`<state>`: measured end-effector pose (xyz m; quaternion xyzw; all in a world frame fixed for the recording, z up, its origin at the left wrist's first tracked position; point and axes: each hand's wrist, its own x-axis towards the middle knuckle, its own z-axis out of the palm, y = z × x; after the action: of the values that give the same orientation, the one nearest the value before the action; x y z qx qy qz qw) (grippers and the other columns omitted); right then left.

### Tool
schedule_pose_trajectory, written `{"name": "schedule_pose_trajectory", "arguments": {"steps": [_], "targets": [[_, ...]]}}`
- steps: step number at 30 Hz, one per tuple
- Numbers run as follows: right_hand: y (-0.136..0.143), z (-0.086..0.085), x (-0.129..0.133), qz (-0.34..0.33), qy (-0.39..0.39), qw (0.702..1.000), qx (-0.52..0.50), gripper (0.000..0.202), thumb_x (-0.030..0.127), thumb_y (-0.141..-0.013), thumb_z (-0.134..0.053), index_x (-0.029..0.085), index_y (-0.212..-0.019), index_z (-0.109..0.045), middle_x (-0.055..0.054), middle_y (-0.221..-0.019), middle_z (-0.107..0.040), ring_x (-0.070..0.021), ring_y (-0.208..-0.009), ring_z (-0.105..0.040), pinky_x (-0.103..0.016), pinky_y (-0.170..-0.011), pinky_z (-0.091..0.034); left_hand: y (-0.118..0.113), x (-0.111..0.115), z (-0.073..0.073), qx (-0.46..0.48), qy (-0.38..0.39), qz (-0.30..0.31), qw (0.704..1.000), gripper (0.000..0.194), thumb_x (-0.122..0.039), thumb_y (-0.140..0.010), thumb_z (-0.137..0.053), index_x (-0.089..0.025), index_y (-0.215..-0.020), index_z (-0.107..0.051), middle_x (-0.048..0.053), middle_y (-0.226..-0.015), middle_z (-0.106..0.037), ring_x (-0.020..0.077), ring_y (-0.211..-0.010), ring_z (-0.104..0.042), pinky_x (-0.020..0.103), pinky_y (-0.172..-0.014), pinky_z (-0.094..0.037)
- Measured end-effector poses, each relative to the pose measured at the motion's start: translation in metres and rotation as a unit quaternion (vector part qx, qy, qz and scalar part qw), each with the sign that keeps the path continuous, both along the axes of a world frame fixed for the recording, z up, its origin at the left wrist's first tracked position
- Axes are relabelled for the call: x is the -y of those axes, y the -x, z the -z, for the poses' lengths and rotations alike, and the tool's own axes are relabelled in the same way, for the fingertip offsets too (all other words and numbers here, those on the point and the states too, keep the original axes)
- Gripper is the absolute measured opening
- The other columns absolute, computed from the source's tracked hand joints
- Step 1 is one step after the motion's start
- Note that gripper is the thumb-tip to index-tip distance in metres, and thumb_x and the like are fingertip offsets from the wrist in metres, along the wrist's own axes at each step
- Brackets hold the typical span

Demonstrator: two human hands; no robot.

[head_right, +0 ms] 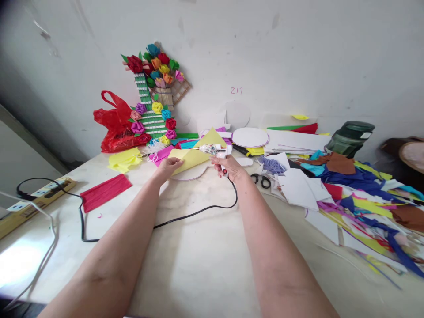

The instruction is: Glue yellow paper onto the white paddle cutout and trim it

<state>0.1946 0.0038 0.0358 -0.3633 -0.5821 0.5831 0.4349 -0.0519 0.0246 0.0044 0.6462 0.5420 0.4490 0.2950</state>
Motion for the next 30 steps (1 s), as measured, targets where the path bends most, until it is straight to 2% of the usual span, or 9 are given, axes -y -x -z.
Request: {"name": "schedule_pose_trajectory", "arguments": {"steps": [3, 8, 12, 15, 18, 21, 24, 27, 30], "targets": [[0.003, -0.007, 0.003, -0.016, -0.004, 0.999, -0.044, 0.028, 0.037, -0.061, -0.065, 0.015, -0.067, -0.049, 0.006, -0.045, -0.046, -0.0037, -0.029, -0.031, -0.022, -0.036, -0.035, 0.000, 0.002, -0.001, -0.015, -0.007, 0.023, 1.000, 0.037, -0.052, -0.062, -0.060, -0.015, -0.062, -0.061, -0.004, -0.049, -0.041, 0.0073, -0.046, -0.032, 0.022, -0.045, -0.022], [0.009, -0.021, 0.007, -0.016, -0.011, 0.996, -0.092, 0.029, 0.042, -0.064, -0.062, 0.016, -0.071, -0.050, 0.007, -0.048, -0.046, -0.0027, -0.031, -0.030, -0.020, -0.039, -0.034, -0.002, 0.005, -0.006, -0.057, 0.001, 0.052, 0.997, 0.037, -0.050, -0.057, -0.064, -0.017, -0.072, -0.069, 0.002, -0.064, -0.062, 0.0144, -0.061, -0.051, 0.022, -0.053, -0.034], [0.014, -0.036, 0.013, -0.022, -0.010, 0.993, -0.116, 0.033, 0.046, -0.065, -0.061, 0.016, -0.072, -0.049, 0.006, -0.051, -0.048, -0.0020, -0.033, -0.030, -0.020, -0.040, -0.034, -0.005, 0.005, -0.008, -0.107, -0.010, 0.046, 0.993, 0.036, -0.053, -0.063, -0.057, -0.020, -0.065, -0.069, 0.004, -0.065, -0.065, 0.0191, -0.069, -0.055, 0.024, -0.059, -0.039], [0.018, -0.045, 0.017, -0.014, -0.008, 0.993, -0.115, 0.035, 0.049, -0.065, -0.060, 0.017, -0.071, -0.048, 0.006, -0.052, -0.047, -0.0020, -0.034, -0.030, -0.020, -0.042, -0.035, -0.007, 0.002, -0.005, -0.185, -0.048, 0.031, 0.981, 0.038, -0.053, -0.070, -0.050, -0.021, -0.070, -0.071, 0.006, -0.074, -0.067, 0.0214, -0.079, -0.056, 0.026, -0.069, -0.041], [0.020, -0.047, 0.018, 0.003, -0.001, 0.994, -0.112, 0.038, 0.053, -0.065, -0.059, 0.017, -0.071, -0.047, 0.006, -0.052, -0.046, -0.0022, -0.034, -0.030, -0.020, -0.042, -0.035, -0.011, 0.001, 0.000, -0.282, -0.094, 0.065, 0.953, 0.042, -0.052, -0.077, -0.040, -0.025, -0.092, -0.069, 0.004, -0.098, -0.065, 0.0223, -0.105, -0.047, 0.028, -0.087, -0.036], [0.021, -0.041, 0.014, 0.005, 0.014, 0.992, -0.122, 0.038, 0.053, -0.065, -0.059, 0.017, -0.072, -0.048, 0.006, -0.051, -0.047, -0.0023, -0.033, -0.030, -0.020, -0.042, -0.034, -0.018, 0.005, 0.001, -0.368, -0.078, 0.103, 0.921, 0.051, -0.053, -0.082, -0.027, -0.029, -0.119, -0.052, -0.003, -0.126, -0.049, 0.0212, -0.128, -0.021, 0.036, -0.103, -0.018], [0.021, -0.033, 0.008, -0.002, 0.035, 0.990, -0.138, 0.036, 0.050, -0.065, -0.061, 0.017, -0.072, -0.048, 0.006, -0.051, -0.048, -0.0025, -0.033, -0.031, -0.019, -0.041, -0.034, -0.026, 0.011, 0.000, -0.445, -0.031, 0.112, 0.888, 0.057, -0.057, -0.082, -0.018, -0.032, -0.131, -0.034, -0.005, -0.139, -0.030, 0.0226, -0.132, -0.002, 0.048, -0.103, 0.000], [0.020, -0.025, 0.004, -0.006, 0.050, 0.986, -0.159, 0.034, 0.047, -0.064, -0.063, 0.016, -0.071, -0.049, 0.006, -0.051, -0.048, -0.0029, -0.034, -0.033, -0.019, -0.040, -0.034, -0.033, 0.013, -0.002, -0.479, 0.001, 0.115, 0.870, 0.060, -0.059, -0.082, -0.014, -0.032, -0.134, -0.027, -0.005, -0.141, -0.023, 0.0236, -0.132, 0.000, 0.052, -0.101, 0.005], [0.020, -0.021, 0.002, -0.005, 0.063, 0.983, -0.171, 0.033, 0.045, -0.064, -0.064, 0.016, -0.071, -0.048, 0.006, -0.050, -0.048, -0.0031, -0.034, -0.033, -0.020, -0.040, -0.034, -0.038, 0.013, -0.002, -0.490, 0.016, 0.099, 0.866, 0.060, -0.058, -0.082, -0.012, -0.033, -0.134, -0.027, -0.007, -0.141, -0.022, 0.0247, -0.132, 0.001, 0.053, -0.100, 0.008]]}}
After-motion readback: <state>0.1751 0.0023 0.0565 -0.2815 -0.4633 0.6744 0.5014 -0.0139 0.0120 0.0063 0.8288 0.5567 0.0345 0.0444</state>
